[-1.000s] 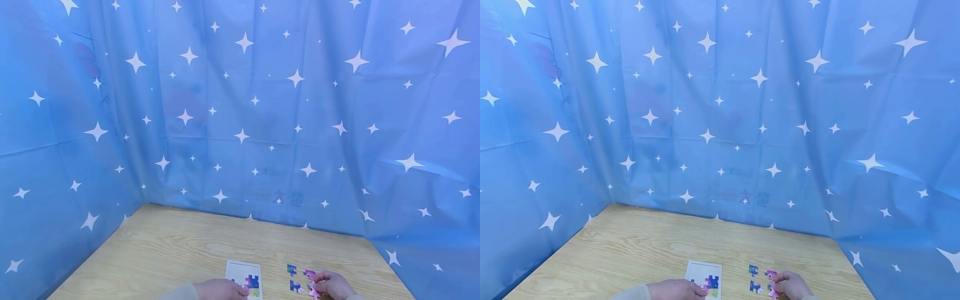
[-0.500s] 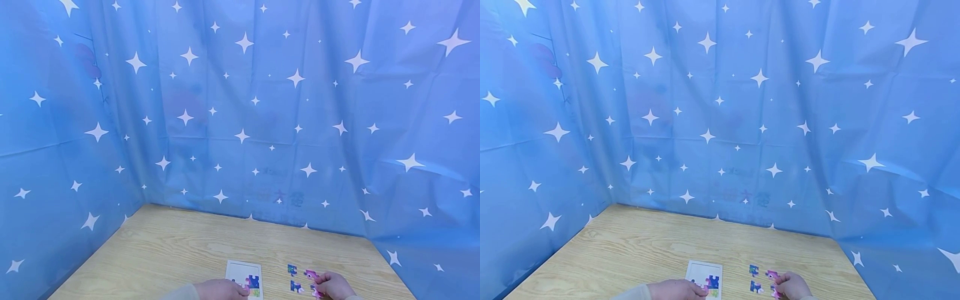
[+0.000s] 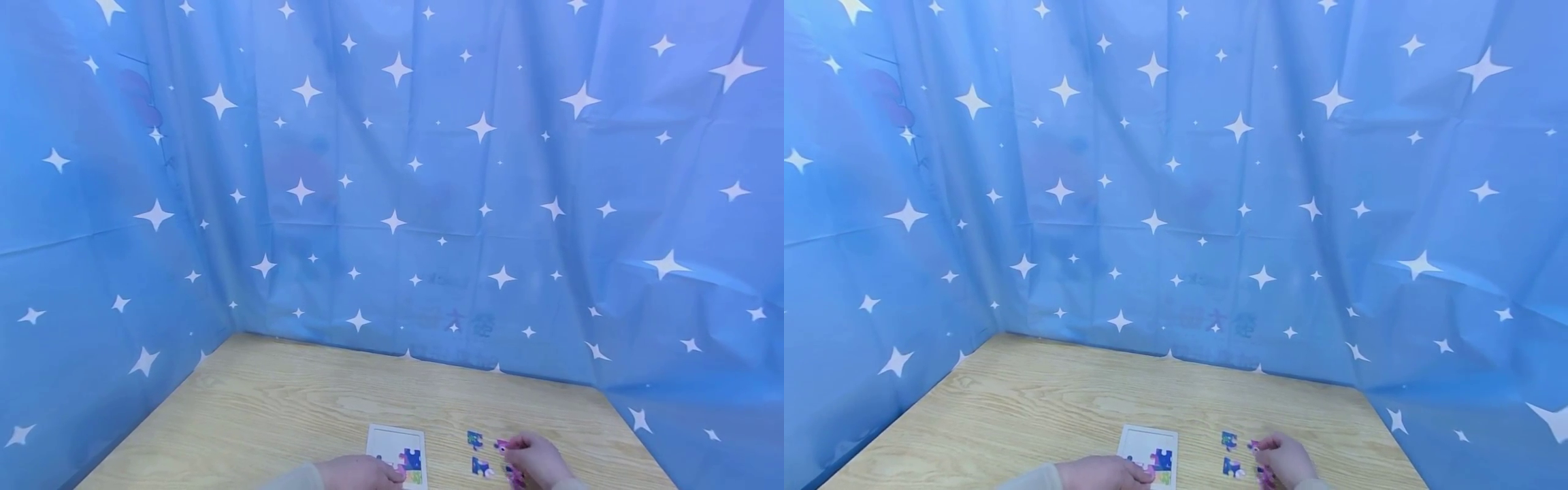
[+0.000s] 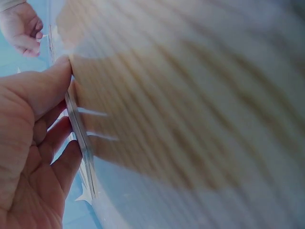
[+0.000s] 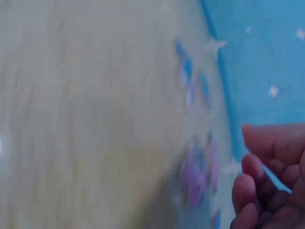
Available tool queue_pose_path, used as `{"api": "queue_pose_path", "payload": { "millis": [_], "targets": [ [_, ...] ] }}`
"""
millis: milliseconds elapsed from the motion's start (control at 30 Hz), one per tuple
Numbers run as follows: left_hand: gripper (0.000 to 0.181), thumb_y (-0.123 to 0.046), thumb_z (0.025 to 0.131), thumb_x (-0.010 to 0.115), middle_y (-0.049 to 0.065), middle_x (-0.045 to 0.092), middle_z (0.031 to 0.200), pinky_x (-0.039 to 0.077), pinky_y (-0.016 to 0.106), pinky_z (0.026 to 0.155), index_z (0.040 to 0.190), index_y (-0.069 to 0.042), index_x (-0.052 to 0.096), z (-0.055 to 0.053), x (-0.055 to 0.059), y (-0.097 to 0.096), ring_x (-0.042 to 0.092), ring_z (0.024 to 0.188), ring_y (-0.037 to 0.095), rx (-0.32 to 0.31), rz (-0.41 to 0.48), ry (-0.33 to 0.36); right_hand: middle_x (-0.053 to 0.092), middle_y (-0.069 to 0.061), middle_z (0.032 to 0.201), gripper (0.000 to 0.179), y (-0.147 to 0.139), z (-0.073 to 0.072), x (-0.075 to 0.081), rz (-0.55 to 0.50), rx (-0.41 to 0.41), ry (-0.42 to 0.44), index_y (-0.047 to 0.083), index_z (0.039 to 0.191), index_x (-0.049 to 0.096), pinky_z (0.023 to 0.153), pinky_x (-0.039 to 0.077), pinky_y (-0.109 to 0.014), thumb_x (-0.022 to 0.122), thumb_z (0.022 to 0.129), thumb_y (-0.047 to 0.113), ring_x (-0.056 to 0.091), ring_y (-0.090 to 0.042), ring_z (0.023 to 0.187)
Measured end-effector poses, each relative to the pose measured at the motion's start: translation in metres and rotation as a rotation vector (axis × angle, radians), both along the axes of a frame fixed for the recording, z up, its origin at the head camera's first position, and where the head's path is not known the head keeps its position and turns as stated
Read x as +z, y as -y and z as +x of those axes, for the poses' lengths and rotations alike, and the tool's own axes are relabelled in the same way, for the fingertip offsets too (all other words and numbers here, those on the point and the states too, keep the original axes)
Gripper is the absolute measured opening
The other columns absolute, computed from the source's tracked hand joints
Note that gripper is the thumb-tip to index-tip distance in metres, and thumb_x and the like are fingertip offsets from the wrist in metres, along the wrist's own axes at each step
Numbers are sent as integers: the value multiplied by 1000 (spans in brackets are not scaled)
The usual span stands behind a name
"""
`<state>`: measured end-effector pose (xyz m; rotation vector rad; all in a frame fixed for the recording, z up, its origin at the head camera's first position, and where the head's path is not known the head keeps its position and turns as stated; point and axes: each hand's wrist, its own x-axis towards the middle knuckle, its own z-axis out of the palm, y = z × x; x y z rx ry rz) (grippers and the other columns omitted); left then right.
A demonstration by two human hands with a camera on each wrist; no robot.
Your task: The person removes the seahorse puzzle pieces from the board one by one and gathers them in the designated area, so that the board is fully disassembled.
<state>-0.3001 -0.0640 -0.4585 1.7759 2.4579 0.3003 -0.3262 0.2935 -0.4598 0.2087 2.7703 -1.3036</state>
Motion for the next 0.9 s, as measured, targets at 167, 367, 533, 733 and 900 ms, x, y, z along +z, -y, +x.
{"api": "queue_pose_path", "payload": {
  "millis": [167,367,533,733,900],
  "targets": [
    [38,-25,99,54,4,57,134,36,11,98,130,-3,59,-1,-1,1,50,124,7,-1,3,3,63,-3,87,15,42,1,15,-49,98,-107,0,94,64,70,47,-35,69,84,9,56,-19,80],
    [39,-27,99,53,-3,55,136,40,15,97,133,-8,57,-5,-7,0,48,124,5,46,-1,94,60,-2,85,15,82,-4,17,-67,258,-124,-1,95,65,68,47,-35,69,85,10,54,-17,79],
    [37,-22,99,53,1,57,135,38,12,96,132,-6,58,-2,-1,-1,49,124,6,22,-3,42,60,0,84,14,106,-11,10,-89,326,-123,2,93,67,69,46,-34,71,83,11,54,-17,79],
    [36,-24,99,54,0,56,135,37,10,96,131,-7,59,-1,0,0,49,124,5,5,-7,12,61,0,83,10,123,-18,-3,-89,352,-73,6,91,68,68,46,-33,71,84,12,55,-16,78],
    [36,-20,99,54,3,57,134,35,9,97,130,-4,58,-2,-2,0,49,125,7,-28,4,-8,61,1,83,9,133,-18,-11,-63,370,-41,7,91,70,71,47,-36,72,82,7,54,-16,78]
  ]
}}
